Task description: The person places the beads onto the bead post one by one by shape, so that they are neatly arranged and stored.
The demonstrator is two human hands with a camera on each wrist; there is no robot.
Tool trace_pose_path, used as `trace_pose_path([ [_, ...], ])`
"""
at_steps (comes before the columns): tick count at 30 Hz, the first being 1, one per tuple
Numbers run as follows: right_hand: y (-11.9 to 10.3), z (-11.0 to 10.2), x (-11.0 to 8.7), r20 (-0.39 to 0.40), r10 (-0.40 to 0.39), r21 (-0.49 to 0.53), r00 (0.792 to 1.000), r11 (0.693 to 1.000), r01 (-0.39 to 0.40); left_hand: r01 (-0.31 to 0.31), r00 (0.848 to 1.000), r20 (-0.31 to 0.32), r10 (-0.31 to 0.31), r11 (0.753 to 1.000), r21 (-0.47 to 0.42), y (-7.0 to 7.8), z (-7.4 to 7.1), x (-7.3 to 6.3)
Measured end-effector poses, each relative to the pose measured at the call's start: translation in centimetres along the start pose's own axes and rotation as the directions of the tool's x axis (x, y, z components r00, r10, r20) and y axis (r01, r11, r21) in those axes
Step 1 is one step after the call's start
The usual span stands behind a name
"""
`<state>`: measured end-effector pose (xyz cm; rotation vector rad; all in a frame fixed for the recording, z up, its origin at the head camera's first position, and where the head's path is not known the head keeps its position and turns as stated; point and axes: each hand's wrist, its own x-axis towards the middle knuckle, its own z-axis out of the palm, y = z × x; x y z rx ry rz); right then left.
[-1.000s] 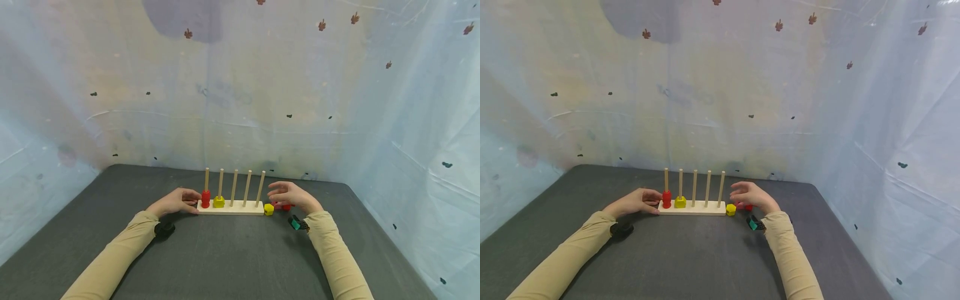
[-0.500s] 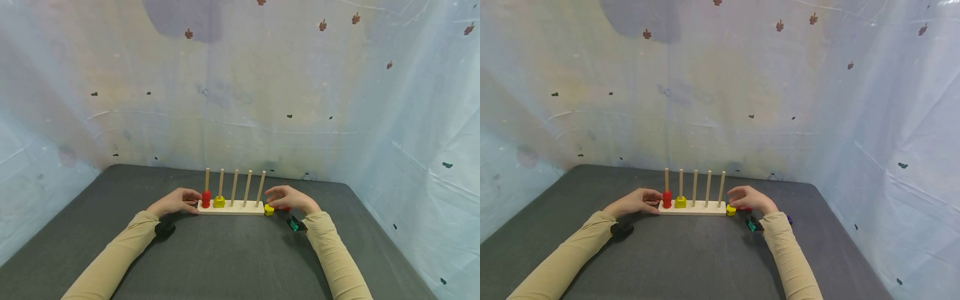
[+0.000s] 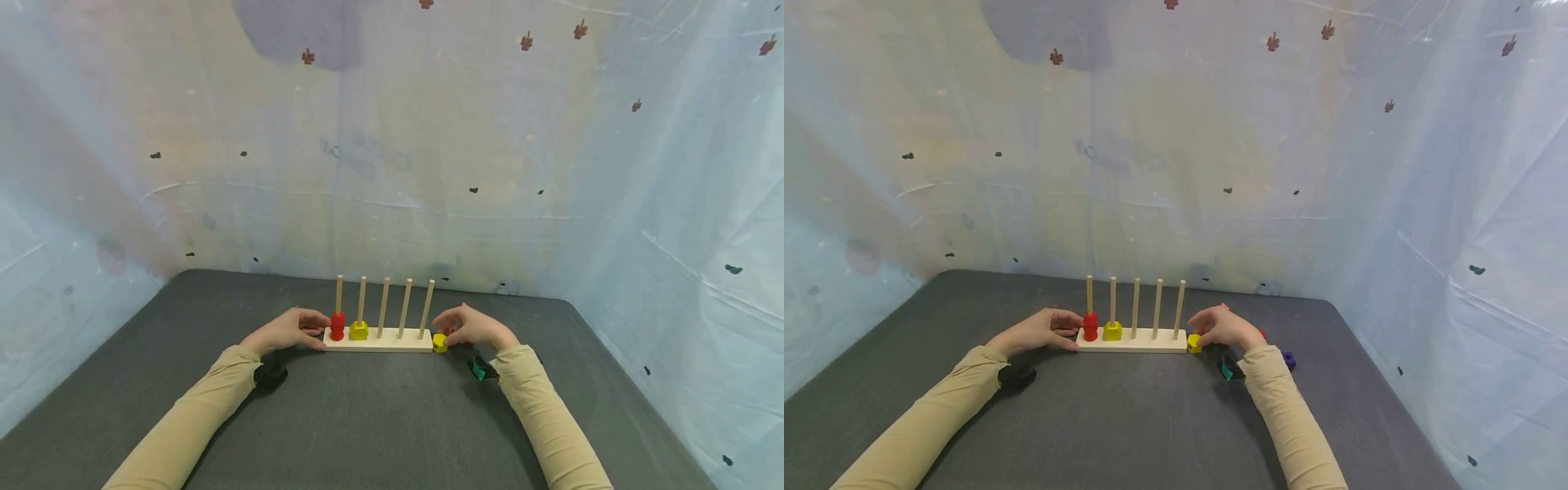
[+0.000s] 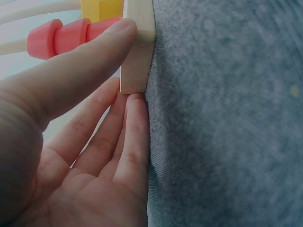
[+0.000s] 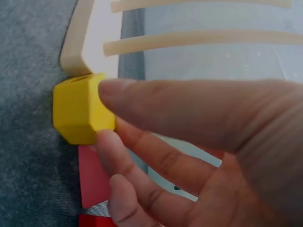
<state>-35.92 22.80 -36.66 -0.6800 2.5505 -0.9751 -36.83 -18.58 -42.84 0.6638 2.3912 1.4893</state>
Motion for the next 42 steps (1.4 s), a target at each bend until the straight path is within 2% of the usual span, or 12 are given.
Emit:
trace_pose_path([
  [5,-0.2,0.3,0.1,-0.006,-0.02,-0.106,1.0,0.994,0.019,-0.001,1.0,0.0,0.001,1.0,-0.001,0.2,0.1,0.0],
  [9,-0.4,0.4,0.2,-0.012,0.015,-0.137,1.0,0.99,-0.017,-0.01,1.0,0.005,0.01,1.0,0.009,0.3,0.1,0.0],
  [18,0.0,0.5,0.1,0.029,0.023,-0.125,0.999,0.992,-0.019,-0.006,1.0,0.008,0.006,1.0,0.008,0.3,0.0,0.0],
  [27,0.1,0.6,-0.1,0.063,-0.017,-0.075,0.998,0.997,0.021,0.002,1.0,0.002,-0.002,1.0,-0.011,0.2,0.0,-0.1],
  [30,0.2,0.7,-0.2,0.075,-0.052,-0.065,0.996,0.996,0.057,0.009,1.0,-0.001,-0.009,1.0,-0.014,0.2,0.1,-0.1],
  [35,0.4,1.0,-0.3,0.088,-0.106,-0.07,0.99,0.991,0.113,-0.002,1.0,0.007,0.002,1.0,0.001,0.3,0.1,-0.2],
  [42,0.2,1.1,-0.6,0.081,-0.111,-0.099,0.991,0.988,0.119,-0.018,1.0,0.015,0.017,1.0,0.011,0.4,0.1,-0.2],
])
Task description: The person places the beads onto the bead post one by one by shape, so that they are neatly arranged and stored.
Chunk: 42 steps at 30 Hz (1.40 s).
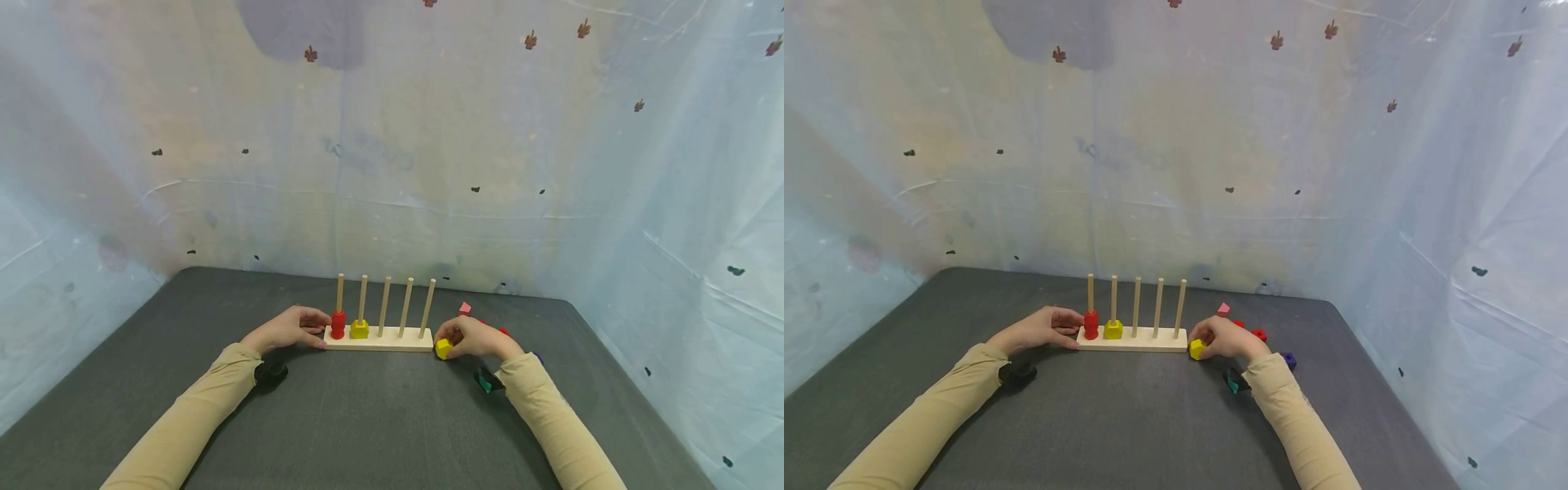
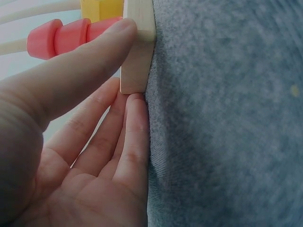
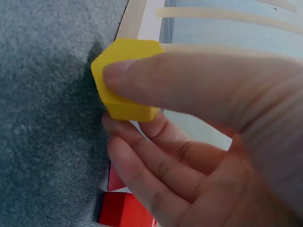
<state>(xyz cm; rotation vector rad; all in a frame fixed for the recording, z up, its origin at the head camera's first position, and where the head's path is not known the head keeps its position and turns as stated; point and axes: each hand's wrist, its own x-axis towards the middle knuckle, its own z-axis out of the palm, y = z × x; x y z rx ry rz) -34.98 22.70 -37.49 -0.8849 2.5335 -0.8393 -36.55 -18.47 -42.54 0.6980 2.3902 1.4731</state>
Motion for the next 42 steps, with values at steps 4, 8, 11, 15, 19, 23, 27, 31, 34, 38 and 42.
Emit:
trace_pose_path([
  [4,-0.1,0.0,-0.2,-0.03,0.015,-0.022,0.999,1.0,-0.016,-0.004,1.0,-0.001,0.004,1.0,0.002,0.0,0.0,0.0],
  [8,-0.1,0.1,-0.6,-0.052,-0.001,-0.012,0.999,1.0,0.001,-0.003,1.0,-0.003,0.003,1.0,0.007,0.1,0.0,0.1],
  [11,-0.2,-0.1,-1.0,-0.082,-0.026,-0.008,0.996,1.0,0.025,0.005,1.0,-0.006,-0.005,1.0,0.002,0.0,0.0,0.1],
  [15,-1.0,-0.9,-1.8,-0.14,-0.049,-0.014,0.989,0.999,0.048,0.01,1.0,-0.008,-0.01,1.0,-0.005,0.0,0.0,0.1],
  [19,-2.5,-2.2,-2.2,-0.21,-0.061,-0.004,0.976,0.998,0.062,0.025,1.0,-0.017,-0.025,0.999,-0.023,-0.2,-0.1,0.2],
  [23,-4.0,-3.3,-2.4,-0.279,-0.087,0.006,0.956,0.996,0.092,0.027,0.999,-0.019,-0.028,0.999,-0.039,-0.3,-0.1,0.1],
  [27,-5.5,-4.0,-2.3,-0.34,-0.119,0.027,0.933,0.99,0.137,0.017,1.0,-0.014,-0.018,0.999,-0.032,-0.1,0.1,0.1],
  [31,-6.7,-4.3,-1.7,-0.407,-0.142,0.051,0.902,0.983,0.177,0.019,1.0,-0.014,-0.019,0.999,-0.026,0.0,0.1,0.0],
  [34,-7.3,-4.4,-1.1,-0.45,-0.176,0.037,0.876,0.976,0.215,0.029,0.999,-0.016,-0.03,0.999,-0.031,0.0,0.2,0.0],
  [38,-8.3,-4.2,0.0,-0.487,-0.224,0.006,0.844,0.966,0.259,0.01,1.0,-0.006,-0.01,1.0,-0.013,0.0,0.1,0.0],
  [42,-9.6,-4.0,1.2,-0.503,-0.25,0.013,0.827,0.955,0.296,-0.006,1.0,-0.002,0.006,1.0,-0.01,-0.3,-0.1,0.0],
])
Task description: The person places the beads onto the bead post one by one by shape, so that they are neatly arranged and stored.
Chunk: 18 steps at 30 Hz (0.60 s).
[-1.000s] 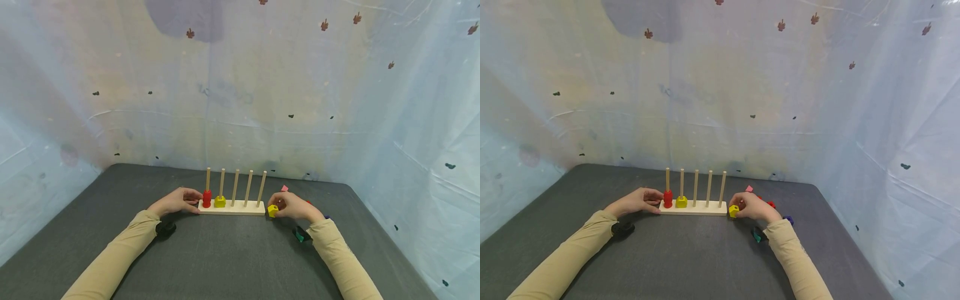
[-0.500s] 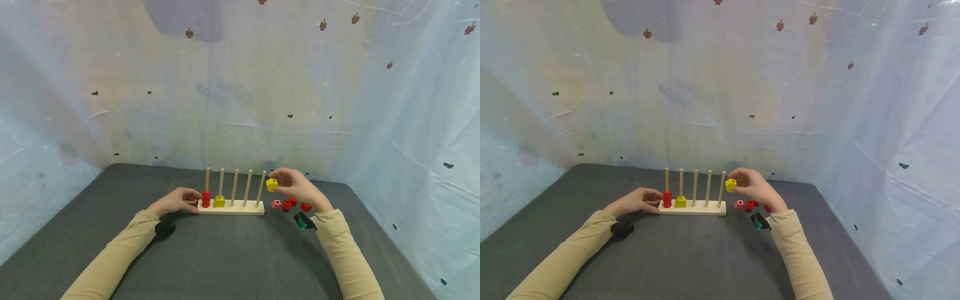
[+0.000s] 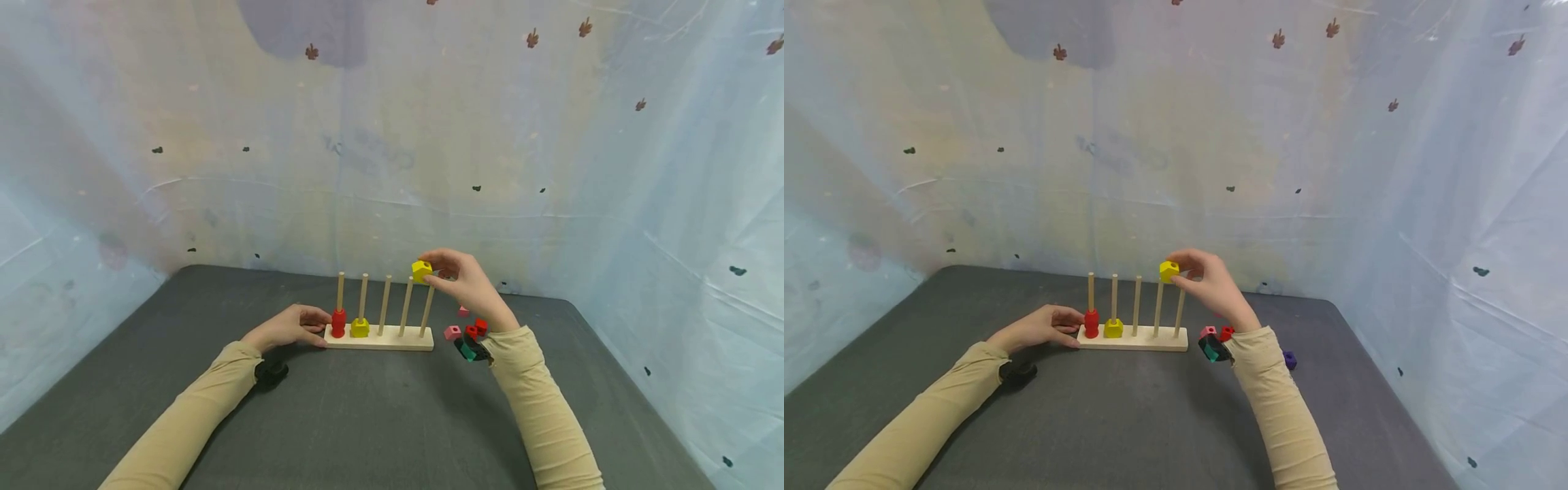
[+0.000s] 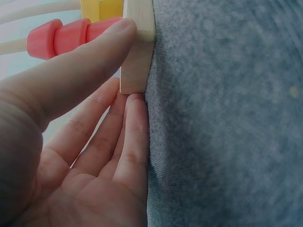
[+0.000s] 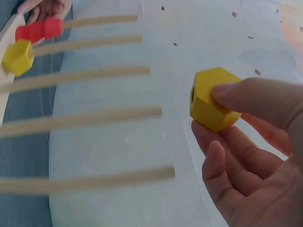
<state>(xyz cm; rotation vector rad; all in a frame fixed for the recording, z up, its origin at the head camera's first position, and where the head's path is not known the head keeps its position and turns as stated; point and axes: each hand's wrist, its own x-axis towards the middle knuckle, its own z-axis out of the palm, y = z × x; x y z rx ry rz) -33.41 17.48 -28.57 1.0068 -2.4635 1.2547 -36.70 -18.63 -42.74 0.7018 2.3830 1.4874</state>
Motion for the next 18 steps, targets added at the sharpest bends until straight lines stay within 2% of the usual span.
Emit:
trace_pose_path([
  [8,-5.1,1.9,1.3,-0.018,-0.065,-0.003,0.998,0.998,0.065,0.016,1.0,-0.01,-0.017,1.0,-0.015,-0.3,-0.1,0.2],
  [18,-5.1,4.7,2.8,-0.017,-0.117,0.122,0.993,0.985,0.118,0.012,1.0,-0.001,-0.013,1.0,-0.023,-0.3,-0.1,0.2],
])
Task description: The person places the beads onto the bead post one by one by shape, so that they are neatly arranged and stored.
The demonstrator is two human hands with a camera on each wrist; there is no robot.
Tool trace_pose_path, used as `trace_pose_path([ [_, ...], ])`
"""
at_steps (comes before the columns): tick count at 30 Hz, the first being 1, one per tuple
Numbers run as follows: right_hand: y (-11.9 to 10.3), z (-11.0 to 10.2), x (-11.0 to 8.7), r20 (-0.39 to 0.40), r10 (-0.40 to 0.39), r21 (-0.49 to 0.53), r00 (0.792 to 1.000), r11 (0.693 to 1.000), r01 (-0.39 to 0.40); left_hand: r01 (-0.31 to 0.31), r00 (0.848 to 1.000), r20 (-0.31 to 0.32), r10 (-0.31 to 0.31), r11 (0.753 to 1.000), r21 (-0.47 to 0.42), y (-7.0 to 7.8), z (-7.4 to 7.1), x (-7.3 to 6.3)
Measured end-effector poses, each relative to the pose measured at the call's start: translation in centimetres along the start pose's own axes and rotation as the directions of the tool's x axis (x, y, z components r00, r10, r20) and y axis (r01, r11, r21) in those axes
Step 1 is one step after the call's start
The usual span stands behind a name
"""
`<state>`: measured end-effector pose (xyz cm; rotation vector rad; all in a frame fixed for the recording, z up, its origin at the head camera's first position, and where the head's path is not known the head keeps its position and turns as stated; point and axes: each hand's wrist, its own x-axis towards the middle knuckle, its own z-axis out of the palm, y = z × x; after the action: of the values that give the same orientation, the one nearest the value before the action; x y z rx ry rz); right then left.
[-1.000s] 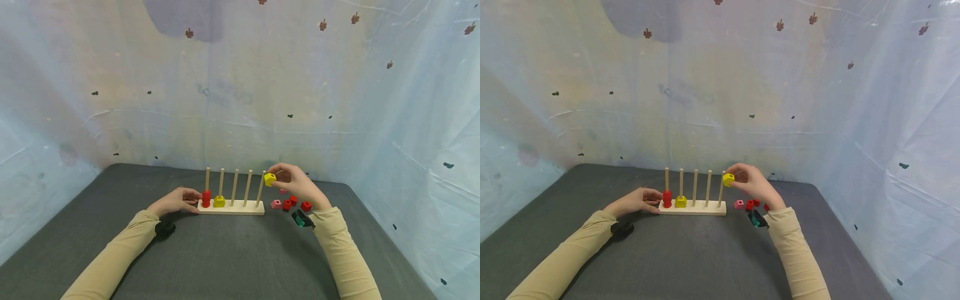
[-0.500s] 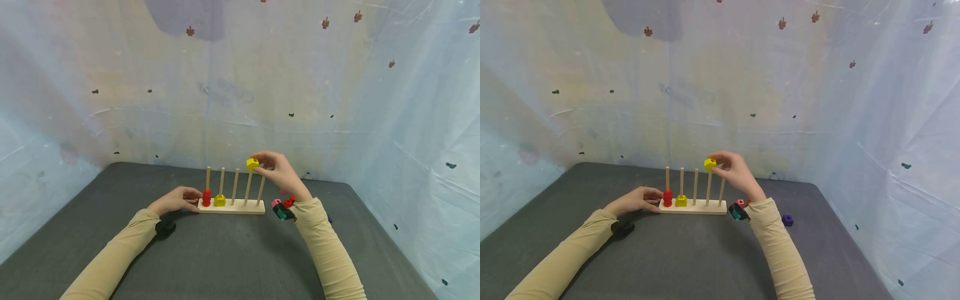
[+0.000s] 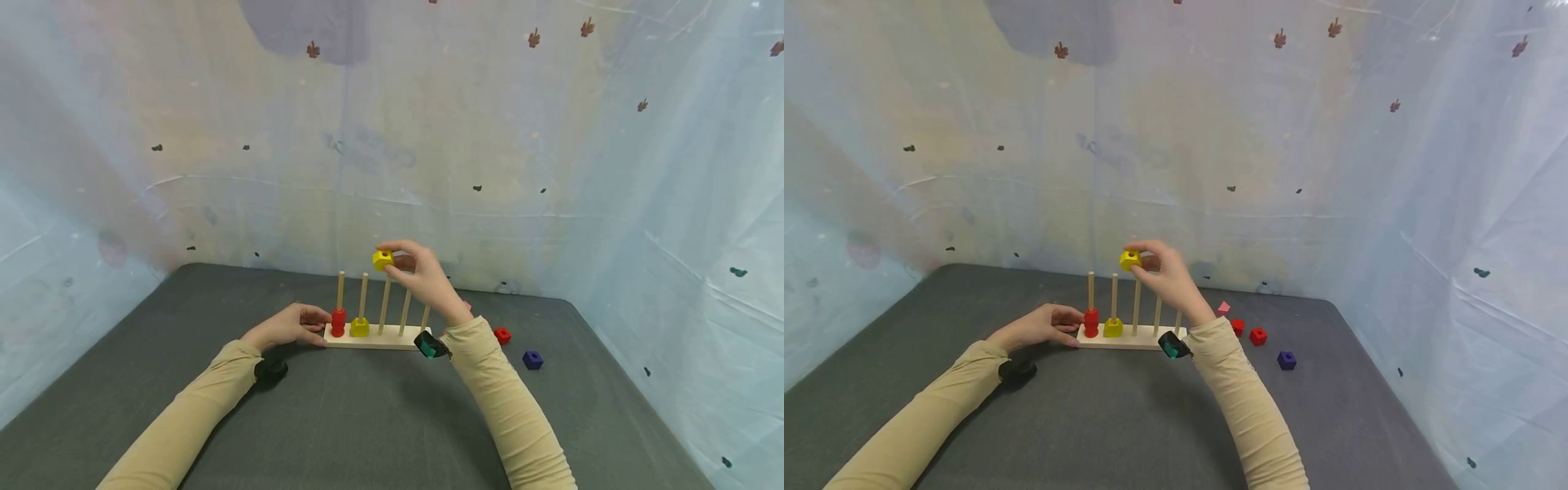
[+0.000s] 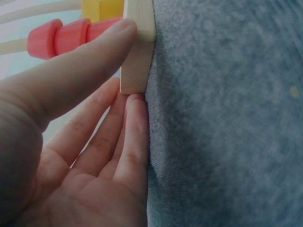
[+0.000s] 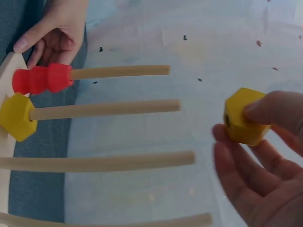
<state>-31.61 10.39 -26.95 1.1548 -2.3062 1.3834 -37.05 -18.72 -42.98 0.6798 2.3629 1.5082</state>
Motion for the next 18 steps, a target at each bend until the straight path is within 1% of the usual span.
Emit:
trace_pose_path([
  [5,0.6,1.1,0.3,-0.06,-0.032,0.02,0.998,0.999,0.033,0.001,1.0,0.0,-0.001,1.0,0.003,0.0,0.0,0.0],
  [12,1.3,2.4,0.3,-0.144,-0.016,0.062,0.989,0.998,0.025,0.002,1.0,-0.003,-0.002,1.0,0.011,0.2,0.1,-0.1],
  [15,1.5,2.9,0.3,-0.15,-0.007,0.074,0.989,0.997,0.018,0.003,1.0,-0.008,-0.003,1.0,0.013,0.2,0.1,-0.1],
  [18,1.7,3.4,0.3,-0.131,0.008,0.083,0.991,0.997,0.003,0.008,1.0,-0.011,-0.008,1.0,0.013,0.2,0.2,-0.1],
])
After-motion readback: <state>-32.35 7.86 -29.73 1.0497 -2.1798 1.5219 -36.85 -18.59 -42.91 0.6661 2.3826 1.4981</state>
